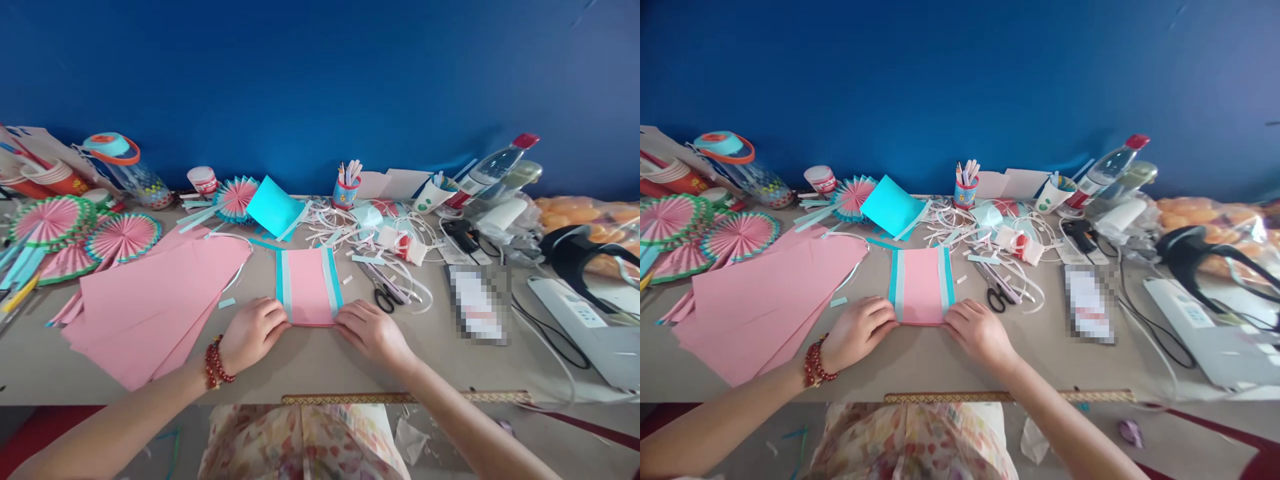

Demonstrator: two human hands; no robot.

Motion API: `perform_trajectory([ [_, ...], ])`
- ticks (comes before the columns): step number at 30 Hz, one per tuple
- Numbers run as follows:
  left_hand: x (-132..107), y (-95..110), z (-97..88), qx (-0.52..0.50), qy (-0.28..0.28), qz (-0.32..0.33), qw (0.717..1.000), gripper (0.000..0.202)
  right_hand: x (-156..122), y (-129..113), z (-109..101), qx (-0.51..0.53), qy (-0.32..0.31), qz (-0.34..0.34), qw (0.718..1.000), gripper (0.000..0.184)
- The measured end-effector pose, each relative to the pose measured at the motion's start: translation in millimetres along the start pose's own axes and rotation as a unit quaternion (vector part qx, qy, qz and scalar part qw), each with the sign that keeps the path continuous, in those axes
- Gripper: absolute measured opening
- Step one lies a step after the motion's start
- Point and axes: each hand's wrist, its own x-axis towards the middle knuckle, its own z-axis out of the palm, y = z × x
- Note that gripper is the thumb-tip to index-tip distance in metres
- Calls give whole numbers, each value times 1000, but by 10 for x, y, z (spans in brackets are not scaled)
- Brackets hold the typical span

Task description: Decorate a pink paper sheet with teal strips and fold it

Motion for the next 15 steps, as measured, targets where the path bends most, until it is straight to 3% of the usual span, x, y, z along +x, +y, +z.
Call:
perform_trajectory([
  [9, 39, 23, -46, -33, -5, -34, 999, 23, 328, -276, 181, -67, -54, 0, 996, 16],
  [15, 105, 12, -129, -56, -31, -73, 995, 16, 478, -243, 146, 5, -98, 33, 995, 25],
])
